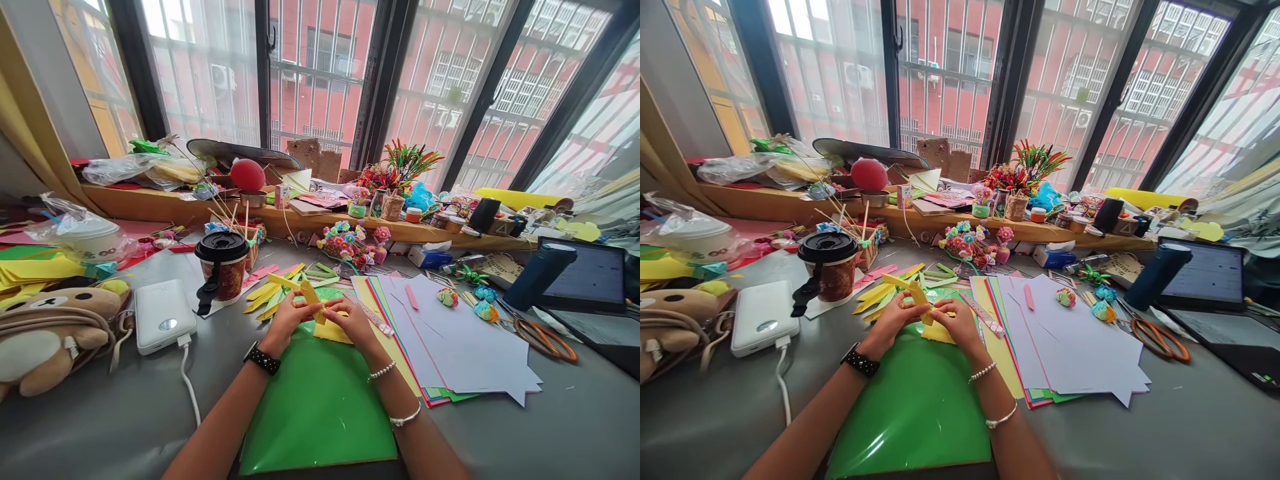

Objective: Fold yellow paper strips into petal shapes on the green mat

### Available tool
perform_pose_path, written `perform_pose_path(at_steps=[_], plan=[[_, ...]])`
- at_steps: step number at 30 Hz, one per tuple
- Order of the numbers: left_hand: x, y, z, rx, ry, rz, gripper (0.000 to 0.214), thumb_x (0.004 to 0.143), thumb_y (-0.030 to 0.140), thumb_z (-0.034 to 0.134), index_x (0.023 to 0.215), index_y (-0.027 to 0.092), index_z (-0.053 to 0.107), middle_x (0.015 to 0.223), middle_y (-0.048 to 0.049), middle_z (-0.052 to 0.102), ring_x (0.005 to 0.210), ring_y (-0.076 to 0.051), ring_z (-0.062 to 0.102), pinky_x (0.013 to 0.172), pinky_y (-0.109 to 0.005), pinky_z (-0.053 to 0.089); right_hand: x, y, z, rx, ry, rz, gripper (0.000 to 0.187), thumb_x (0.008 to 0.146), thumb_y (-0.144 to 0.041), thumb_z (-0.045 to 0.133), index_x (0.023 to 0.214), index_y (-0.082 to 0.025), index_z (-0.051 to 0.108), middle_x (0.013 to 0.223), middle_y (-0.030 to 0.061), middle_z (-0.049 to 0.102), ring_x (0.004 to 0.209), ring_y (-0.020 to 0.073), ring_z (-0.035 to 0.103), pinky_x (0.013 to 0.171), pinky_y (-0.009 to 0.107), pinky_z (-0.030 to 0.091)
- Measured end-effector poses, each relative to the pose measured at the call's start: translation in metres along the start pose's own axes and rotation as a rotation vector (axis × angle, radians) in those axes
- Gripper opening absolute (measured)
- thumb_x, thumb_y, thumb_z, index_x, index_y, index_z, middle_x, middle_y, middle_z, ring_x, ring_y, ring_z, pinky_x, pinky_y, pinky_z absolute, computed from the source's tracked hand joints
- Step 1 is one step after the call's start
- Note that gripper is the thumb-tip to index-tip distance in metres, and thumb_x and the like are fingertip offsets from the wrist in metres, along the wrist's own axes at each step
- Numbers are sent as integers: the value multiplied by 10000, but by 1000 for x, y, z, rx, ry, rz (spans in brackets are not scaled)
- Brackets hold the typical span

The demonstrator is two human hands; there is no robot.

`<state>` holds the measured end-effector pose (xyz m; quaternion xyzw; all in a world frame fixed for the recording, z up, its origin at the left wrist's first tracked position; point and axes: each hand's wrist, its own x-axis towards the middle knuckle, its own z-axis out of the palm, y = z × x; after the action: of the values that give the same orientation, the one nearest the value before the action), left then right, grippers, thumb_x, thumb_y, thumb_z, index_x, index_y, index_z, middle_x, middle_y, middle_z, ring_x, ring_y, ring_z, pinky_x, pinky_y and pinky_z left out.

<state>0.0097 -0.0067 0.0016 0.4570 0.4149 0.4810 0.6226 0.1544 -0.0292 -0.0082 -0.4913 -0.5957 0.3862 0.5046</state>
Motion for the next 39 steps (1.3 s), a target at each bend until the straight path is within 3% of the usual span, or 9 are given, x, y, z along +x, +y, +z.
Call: perform_pose_path(at_steps=[11,17,25,35,39], plan=[[-1,-3,3,96,6,132,511,482,264,737,847,173,392,601,18,630,601,-162,620,581,-255,462,-1,2,2,-195,45,-100,151,662,-305,594,604,-169,628,813,70,566,788,178,533,583,267,429],[0,-4,3,53,-40,124,495,477,248,741,824,165,397,599,14,634,599,-171,625,579,-264,473,-1,4,3,-334,82,-207,136,674,-290,590,614,-176,632,804,69,562,792,179,524,647,297,430],[-1,-3,5,-73,24,62,506,490,187,745,864,169,405,651,-1,652,614,-145,621,608,-245,479,-2,2,5,-199,82,-160,172,692,-321,571,673,-172,655,892,73,594,856,184,550,751,315,431],[0,-3,4,-161,-32,44,440,520,180,730,850,158,440,678,6,636,653,-122,598,682,-245,453,-8,-3,13,-456,251,-473,106,736,-210,522,666,-179,596,1033,84,531,996,208,457,857,379,352],[0,-3,5,-200,-37,70,414,530,185,721,844,160,452,682,18,626,662,-111,588,688,-233,443,-9,-4,14,-521,275,-517,98,743,-239,520,711,-186,596,1106,81,502,1037,221,426,874,393,327]])
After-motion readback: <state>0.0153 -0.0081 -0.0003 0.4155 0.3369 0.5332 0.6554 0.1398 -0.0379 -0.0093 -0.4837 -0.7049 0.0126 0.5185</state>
